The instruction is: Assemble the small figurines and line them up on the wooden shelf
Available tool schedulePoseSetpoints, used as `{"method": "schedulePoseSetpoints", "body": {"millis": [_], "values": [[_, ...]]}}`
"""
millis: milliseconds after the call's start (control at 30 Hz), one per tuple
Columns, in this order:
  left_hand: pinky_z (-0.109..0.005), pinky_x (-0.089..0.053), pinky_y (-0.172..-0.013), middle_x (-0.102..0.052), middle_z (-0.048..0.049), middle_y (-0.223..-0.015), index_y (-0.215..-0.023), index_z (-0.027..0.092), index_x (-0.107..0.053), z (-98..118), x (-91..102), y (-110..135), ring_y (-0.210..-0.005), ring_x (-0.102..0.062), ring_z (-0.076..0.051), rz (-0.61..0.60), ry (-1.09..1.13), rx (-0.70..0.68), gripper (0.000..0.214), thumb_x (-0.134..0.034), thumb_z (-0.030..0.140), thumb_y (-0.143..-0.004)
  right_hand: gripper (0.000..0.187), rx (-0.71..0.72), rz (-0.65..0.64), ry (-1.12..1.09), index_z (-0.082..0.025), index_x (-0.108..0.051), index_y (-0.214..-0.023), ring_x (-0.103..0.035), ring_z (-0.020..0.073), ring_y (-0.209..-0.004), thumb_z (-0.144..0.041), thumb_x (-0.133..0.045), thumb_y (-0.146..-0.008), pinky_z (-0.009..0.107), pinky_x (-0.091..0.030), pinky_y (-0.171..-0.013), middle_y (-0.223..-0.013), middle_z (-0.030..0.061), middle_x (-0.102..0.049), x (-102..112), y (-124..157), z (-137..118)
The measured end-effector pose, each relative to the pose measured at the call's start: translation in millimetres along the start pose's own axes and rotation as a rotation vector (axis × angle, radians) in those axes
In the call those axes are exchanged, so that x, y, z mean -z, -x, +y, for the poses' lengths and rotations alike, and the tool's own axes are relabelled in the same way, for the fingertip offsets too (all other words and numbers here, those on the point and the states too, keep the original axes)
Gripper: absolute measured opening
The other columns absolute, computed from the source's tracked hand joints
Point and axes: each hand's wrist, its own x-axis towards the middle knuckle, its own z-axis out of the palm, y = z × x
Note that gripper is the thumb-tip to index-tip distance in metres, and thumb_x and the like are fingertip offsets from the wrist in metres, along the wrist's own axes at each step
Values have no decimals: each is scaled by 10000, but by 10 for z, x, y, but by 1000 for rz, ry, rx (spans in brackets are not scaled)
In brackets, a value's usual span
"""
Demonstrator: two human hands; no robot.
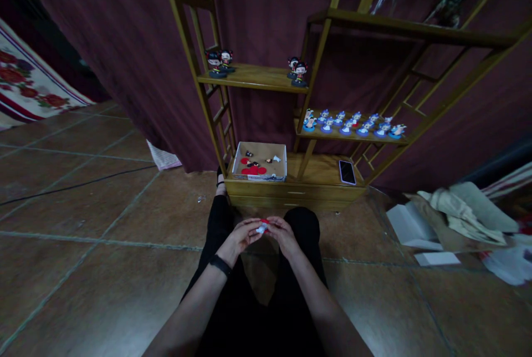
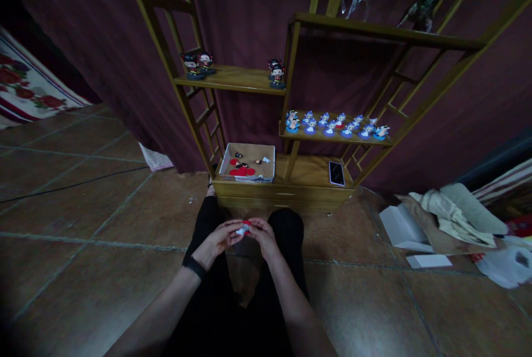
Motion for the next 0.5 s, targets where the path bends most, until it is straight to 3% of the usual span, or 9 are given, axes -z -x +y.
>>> {"method": "schedulePoseSetpoints", "body": {"millis": [500], "values": [[-243,-481,-594,-645,-28,-612,-717,127,-621,-66,-18,-15,-576,-614,-126,49,-146,-83,245,-754,153,-513,358,-85,4,19,-177,-639,-813,-615,186,-776,-358,-753,-527,334,-485,-724,-810,34,-647,0,-11,36]]}}
